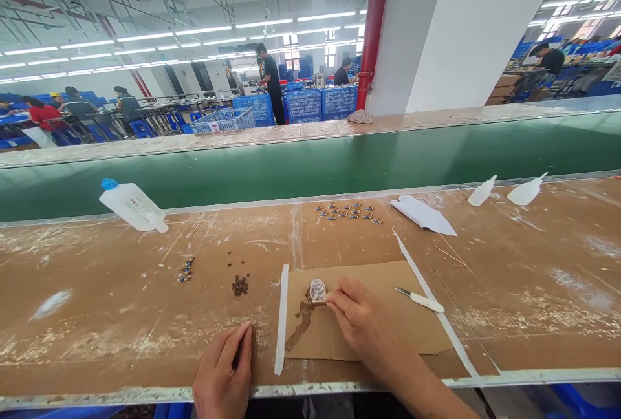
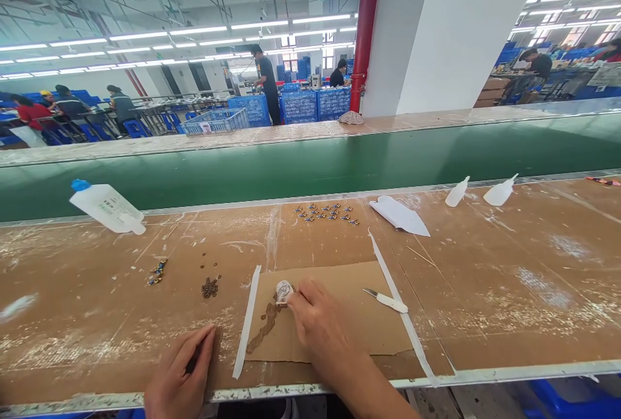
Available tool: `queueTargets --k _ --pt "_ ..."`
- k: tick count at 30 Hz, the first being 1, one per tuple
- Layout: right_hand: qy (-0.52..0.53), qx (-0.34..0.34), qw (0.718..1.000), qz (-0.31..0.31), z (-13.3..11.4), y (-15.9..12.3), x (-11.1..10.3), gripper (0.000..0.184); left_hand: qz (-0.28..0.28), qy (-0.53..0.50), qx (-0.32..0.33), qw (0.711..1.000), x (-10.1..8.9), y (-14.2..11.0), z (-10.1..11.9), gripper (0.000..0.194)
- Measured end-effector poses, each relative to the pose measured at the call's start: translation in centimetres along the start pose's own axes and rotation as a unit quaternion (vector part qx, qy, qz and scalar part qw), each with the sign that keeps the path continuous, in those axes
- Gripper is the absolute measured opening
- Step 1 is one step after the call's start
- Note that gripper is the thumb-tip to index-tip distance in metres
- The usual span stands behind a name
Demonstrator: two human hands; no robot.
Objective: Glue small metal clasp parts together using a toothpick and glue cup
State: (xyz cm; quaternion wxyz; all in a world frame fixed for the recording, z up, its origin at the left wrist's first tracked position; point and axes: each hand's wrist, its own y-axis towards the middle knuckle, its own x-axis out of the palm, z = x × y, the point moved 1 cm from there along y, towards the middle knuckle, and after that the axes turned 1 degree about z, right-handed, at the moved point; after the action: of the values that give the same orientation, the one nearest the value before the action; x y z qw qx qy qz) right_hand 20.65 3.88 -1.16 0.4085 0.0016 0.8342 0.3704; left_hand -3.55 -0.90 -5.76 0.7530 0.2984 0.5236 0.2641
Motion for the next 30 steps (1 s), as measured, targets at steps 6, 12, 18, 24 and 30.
queueTargets --k 6,12,18,24,30 --pt "0.024 0.017 1.0 0.01 0.4 -1.0 0.1 0.025 -0.008 0.018 0.0 1.0 0.0 -0.1 0.0 0.028" --pt "0.024 0.065 0.997 -0.015 1.9 -1.4 0.1 0.023 0.004 0.014 0.006 1.0 -0.1 0.1 0.1 0.028" --pt "0.005 0.072 0.996 -0.044 2.3 -1.9 0.1 0.023 0.002 0.0 0.005 1.0 -0.1 0.1 0.1 0.025" --pt "-0.02 0.094 0.995 0.003 3.0 -2.2 -0.4 0.032 0.002 0.005 0.007 1.0 -0.1 0.0 0.1 0.026" --pt "0.015 0.111 0.994 0.011 2.6 -1.8 -0.9 0.027 0.002 0.014 0.015 1.0 -0.1 -0.1 -0.1 0.025"
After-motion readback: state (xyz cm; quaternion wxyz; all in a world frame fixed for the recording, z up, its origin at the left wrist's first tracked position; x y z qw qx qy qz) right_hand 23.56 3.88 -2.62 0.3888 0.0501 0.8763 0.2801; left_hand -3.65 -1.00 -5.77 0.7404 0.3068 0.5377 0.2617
